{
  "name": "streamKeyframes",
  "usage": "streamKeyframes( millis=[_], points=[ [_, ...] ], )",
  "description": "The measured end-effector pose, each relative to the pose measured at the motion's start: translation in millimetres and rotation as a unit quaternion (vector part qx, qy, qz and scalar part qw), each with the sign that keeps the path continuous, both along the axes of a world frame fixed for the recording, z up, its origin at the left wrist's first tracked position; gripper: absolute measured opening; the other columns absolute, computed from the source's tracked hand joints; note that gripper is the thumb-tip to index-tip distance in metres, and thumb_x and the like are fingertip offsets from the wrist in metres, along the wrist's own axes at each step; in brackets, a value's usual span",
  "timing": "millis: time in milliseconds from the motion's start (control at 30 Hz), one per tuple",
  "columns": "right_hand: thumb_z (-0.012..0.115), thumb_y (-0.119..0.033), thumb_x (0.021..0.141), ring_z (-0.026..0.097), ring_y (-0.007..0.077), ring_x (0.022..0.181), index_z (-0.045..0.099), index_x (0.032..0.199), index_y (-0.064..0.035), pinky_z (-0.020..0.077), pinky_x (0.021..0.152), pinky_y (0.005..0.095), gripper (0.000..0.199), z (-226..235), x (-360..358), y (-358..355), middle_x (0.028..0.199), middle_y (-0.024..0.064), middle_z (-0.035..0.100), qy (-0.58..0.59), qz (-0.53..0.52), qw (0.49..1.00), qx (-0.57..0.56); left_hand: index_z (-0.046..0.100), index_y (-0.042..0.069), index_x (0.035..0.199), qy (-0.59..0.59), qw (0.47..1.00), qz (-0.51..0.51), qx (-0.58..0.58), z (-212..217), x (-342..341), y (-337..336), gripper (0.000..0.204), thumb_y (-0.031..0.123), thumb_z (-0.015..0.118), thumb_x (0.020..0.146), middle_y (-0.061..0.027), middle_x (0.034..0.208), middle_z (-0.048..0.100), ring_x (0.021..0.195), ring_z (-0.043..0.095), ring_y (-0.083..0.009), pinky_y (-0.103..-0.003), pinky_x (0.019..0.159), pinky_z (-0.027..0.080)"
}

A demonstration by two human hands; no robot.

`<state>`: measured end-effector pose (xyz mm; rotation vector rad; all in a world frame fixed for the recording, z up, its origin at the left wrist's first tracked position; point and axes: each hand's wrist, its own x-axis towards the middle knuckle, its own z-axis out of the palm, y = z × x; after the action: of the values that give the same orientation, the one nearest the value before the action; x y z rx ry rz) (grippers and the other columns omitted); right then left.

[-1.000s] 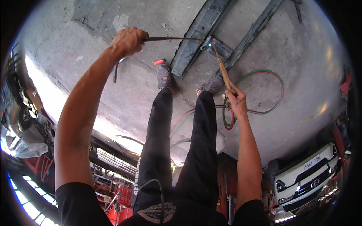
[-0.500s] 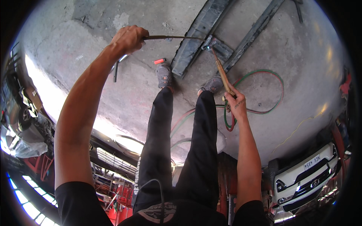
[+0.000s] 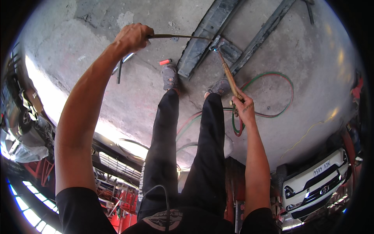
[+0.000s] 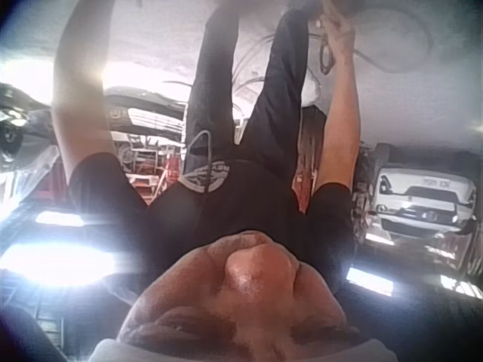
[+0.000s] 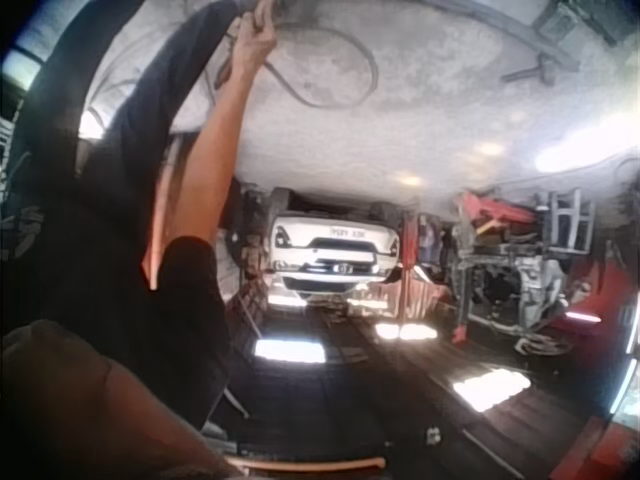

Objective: The person uses a welding torch to join metal frame pieces on the floor of a workshop. They hold a filler rod in one hand and the torch in the other, applying heat and filler to the seams of the metal structure.

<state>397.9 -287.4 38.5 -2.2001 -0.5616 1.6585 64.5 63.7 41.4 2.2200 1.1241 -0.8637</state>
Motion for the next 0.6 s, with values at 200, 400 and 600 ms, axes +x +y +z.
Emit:
streamKeyframes(
  millis=[200, 400, 600],
  points=[
    [0.069, -0.017, 0.098, 0.05, 0.0058, 0.058, 0.064, 0.146, -0.0112, 0.0442, 0.05, 0.0273, 0.048, 10, -2, 6, 0.076, -0.0022, 0.058, 0.014, -0.014, 0.999, -0.031, 0.078, 0.014, 0.114, -0.009, 1.0, 0.002, 0.005, -4, -3, -1, 0.033, 0.005, 0.072, 0.083, -0.0135, 0.101, 0.078, 0.098, 0.075, -0.0331, -0.044, 0.09, 0.058],
    [0.07, -0.018, 0.098, 0.049, 0.006, 0.063, 0.064, 0.145, -0.0107, 0.0441, 0.055, 0.027, 0.049, 12, -4, 7, 0.076, -0.0026, 0.057, 0.003, -0.001, 1.0, -0.03, 0.078, 0.014, 0.114, -0.008, 1.0, -0.004, 0.007, -2, -3, 0, 0.033, 0.004, 0.07, 0.083, -0.0136, 0.1, 0.078, 0.097, 0.075, -0.0333, -0.043, 0.09, 0.058],
    [0.07, -0.017, 0.098, 0.049, 0.0054, 0.058, 0.064, 0.146, -0.0112, 0.043, 0.05, 0.0269, 0.048, 0, -5, -5, 0.074, -0.0027, 0.057, -0.009, 0.0, 1.0, -0.005, 0.077, 0.014, 0.114, -0.017, 1.0, -0.003, 0.011, -4, -6, 1, 0.036, 0.003, 0.069, 0.081, -0.0139, 0.101, 0.078, 0.098, 0.074, -0.0338, -0.043, 0.09, 0.058]
  ],
)
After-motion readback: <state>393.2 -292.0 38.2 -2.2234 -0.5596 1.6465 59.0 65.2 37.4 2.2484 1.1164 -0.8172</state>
